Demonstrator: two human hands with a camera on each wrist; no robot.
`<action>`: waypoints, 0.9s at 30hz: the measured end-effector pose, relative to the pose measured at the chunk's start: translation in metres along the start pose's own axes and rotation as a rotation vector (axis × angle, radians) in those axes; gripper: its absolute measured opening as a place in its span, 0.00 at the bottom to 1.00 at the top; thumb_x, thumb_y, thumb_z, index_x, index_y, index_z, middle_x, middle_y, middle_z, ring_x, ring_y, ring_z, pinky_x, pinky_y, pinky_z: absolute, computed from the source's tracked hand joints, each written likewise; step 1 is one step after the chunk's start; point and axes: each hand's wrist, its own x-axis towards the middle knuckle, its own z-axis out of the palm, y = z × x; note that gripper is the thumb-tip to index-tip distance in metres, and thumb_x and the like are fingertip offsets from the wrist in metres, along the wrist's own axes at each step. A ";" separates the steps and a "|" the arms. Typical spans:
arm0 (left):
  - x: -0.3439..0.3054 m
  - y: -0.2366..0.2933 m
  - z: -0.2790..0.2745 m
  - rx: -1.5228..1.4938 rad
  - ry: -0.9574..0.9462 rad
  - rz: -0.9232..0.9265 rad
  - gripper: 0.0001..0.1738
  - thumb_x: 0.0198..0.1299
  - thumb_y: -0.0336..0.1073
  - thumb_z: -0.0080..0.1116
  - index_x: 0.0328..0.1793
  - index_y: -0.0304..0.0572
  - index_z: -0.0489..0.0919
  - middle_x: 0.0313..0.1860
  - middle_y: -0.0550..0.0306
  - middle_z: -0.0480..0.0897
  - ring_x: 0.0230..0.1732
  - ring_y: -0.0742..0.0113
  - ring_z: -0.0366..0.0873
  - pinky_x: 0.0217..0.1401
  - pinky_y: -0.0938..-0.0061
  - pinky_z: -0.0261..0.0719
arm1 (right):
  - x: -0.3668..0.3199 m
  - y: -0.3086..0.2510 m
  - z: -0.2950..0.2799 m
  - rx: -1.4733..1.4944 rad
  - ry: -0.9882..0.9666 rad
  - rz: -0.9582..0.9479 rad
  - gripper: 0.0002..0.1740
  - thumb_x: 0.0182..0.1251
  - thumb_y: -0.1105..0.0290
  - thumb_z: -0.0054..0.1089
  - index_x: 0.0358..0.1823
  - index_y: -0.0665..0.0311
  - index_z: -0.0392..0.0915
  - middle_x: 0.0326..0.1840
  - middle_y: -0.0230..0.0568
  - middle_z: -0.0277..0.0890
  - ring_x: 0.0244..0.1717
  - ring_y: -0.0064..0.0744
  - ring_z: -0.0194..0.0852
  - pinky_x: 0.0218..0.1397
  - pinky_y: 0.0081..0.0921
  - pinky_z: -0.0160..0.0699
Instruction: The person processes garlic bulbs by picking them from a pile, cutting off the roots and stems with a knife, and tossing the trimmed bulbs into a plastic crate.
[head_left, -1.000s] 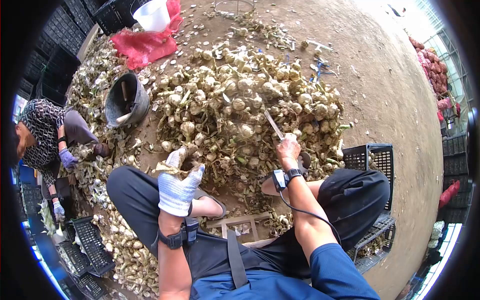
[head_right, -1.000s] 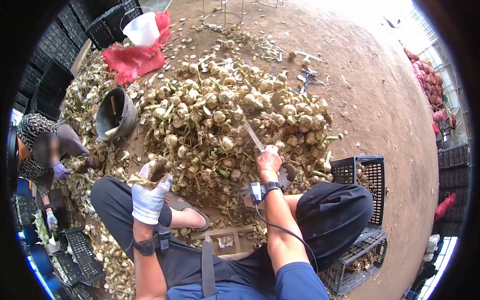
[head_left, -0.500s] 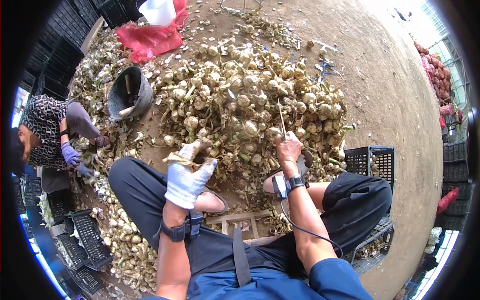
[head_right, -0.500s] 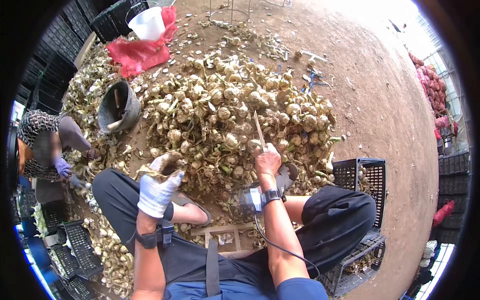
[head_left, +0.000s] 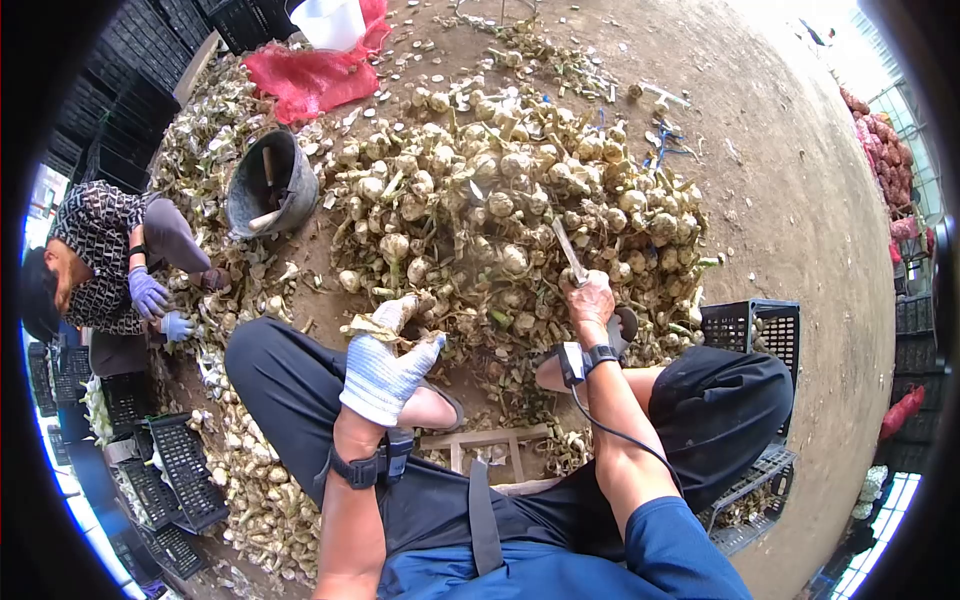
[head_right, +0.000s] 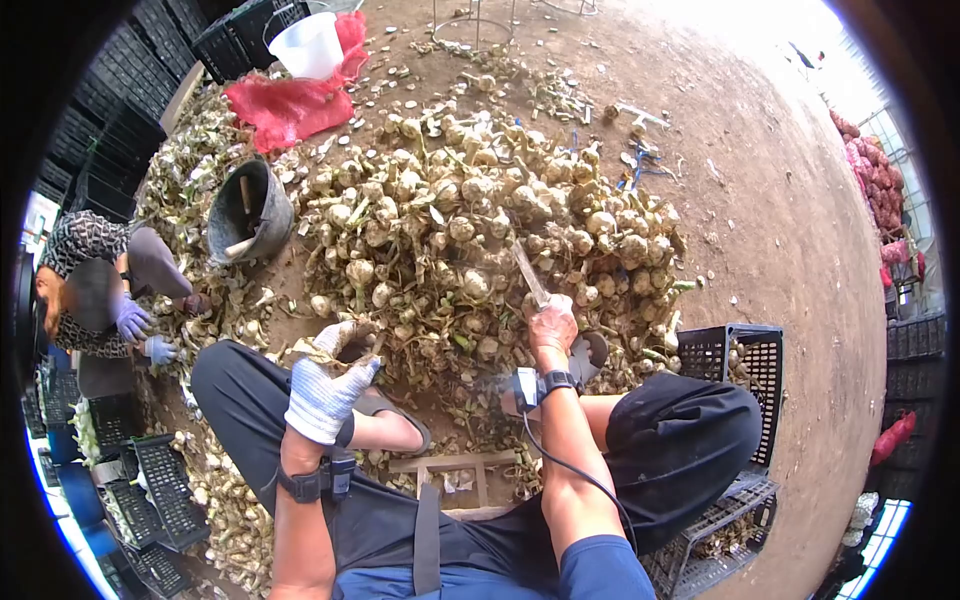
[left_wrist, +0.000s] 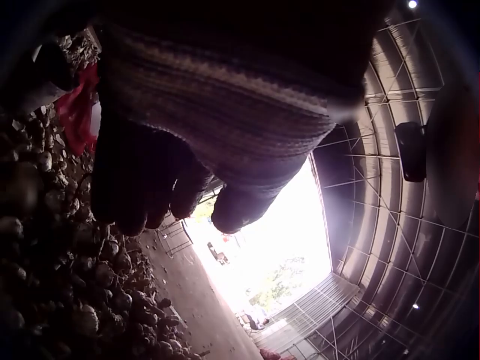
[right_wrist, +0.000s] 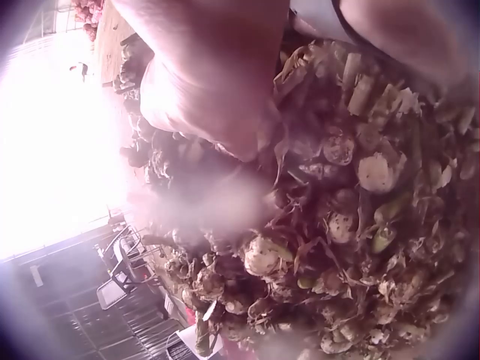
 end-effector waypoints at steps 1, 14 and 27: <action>0.002 0.002 -0.001 0.008 -0.012 -0.007 0.26 0.52 0.37 0.72 0.57 0.32 0.81 0.52 0.42 0.84 0.53 0.49 0.83 0.58 0.65 0.79 | 0.000 0.003 0.001 0.016 -0.031 -0.010 0.28 0.53 0.51 0.75 0.46 0.65 0.80 0.47 0.55 0.81 0.47 0.57 0.82 0.50 0.45 0.82; 0.013 -0.001 0.017 0.122 -0.021 0.183 0.30 0.51 0.35 0.75 0.60 0.35 0.78 0.49 0.50 0.83 0.49 0.57 0.83 0.54 0.69 0.81 | -0.038 -0.076 -0.063 0.695 -0.173 0.263 0.24 0.52 0.52 0.78 0.37 0.67 0.85 0.29 0.43 0.85 0.30 0.32 0.78 0.38 0.35 0.77; 0.009 0.038 0.003 -0.467 -0.151 0.152 0.41 0.44 0.42 0.82 0.64 0.38 0.75 0.56 0.53 0.82 0.56 0.60 0.79 0.64 0.66 0.76 | -0.113 -0.175 -0.206 1.506 -0.791 0.113 0.19 0.66 0.57 0.71 0.43 0.66 0.81 0.32 0.30 0.77 0.17 0.16 0.64 0.27 0.24 0.80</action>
